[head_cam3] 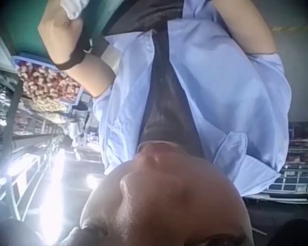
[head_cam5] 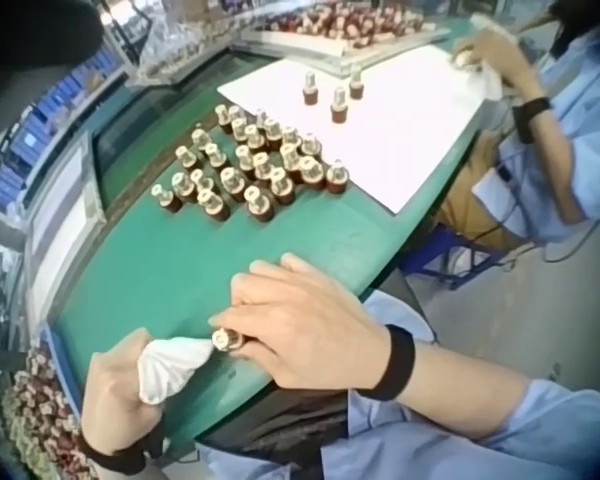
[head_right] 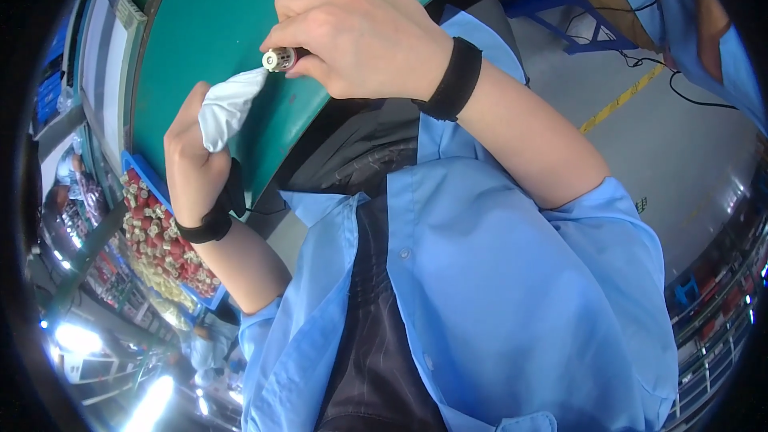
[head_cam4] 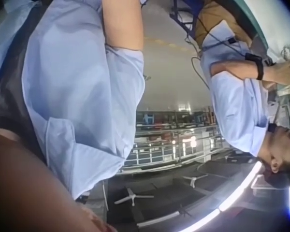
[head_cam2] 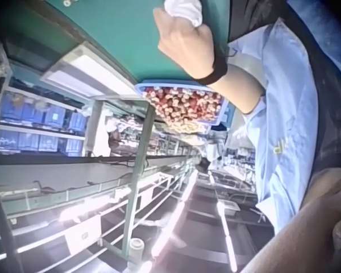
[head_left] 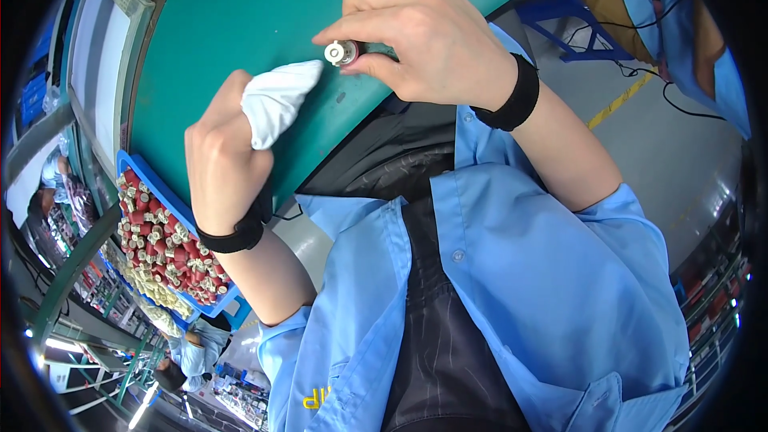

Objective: The person picks up a component from the table, wipes it with a cloth, and places it onto a white sheet of paper. This process is repeated for several components, handling them one at a time.

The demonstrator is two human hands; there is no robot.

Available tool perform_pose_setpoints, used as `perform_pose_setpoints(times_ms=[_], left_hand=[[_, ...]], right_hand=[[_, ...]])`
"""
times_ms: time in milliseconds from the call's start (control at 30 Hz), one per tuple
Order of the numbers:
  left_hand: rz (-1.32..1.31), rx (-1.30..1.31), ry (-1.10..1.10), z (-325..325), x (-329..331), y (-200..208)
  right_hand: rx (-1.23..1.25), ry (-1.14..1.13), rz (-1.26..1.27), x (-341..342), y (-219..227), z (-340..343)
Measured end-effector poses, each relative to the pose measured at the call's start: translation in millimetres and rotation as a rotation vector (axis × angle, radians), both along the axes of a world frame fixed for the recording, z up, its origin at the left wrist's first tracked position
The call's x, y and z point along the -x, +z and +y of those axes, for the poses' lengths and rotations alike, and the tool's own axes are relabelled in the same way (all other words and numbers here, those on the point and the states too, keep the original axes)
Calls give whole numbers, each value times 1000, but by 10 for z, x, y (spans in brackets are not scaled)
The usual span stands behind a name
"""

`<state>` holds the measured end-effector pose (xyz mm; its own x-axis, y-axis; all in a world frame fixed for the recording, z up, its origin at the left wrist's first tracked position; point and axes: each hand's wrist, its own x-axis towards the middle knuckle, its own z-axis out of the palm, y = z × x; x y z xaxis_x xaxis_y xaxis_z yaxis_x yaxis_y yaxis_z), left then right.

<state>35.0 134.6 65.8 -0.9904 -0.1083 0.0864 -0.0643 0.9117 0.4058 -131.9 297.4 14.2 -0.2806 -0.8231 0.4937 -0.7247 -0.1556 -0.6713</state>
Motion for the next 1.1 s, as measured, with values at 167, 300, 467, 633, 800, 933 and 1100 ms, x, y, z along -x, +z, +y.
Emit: perform_pose_setpoints(times_ms=[167,300,467,633,800,933,1100], left_hand=[[24,19,-34,49,20,23],[32,19,-46,35,-35,5],[-22,17,-78,112,64,-42],[-35,-94,-9,66,65,-137],[-72,-114,7,99,103,-109],[-69,-226,3,-40,88,-120],[-26,143,168,-360,111,-32]], right_hand=[[-15,-19,40,-14,-83,9],[31,-85,145,-18,-250,-37],[21,-44,158,-19,-274,-49],[-2,-53,104,-59,-190,-53],[2,-148,103,-80,-228,-82],[-40,-77,101,-31,-211,-73],[24,-18,96,17,-191,-53]])
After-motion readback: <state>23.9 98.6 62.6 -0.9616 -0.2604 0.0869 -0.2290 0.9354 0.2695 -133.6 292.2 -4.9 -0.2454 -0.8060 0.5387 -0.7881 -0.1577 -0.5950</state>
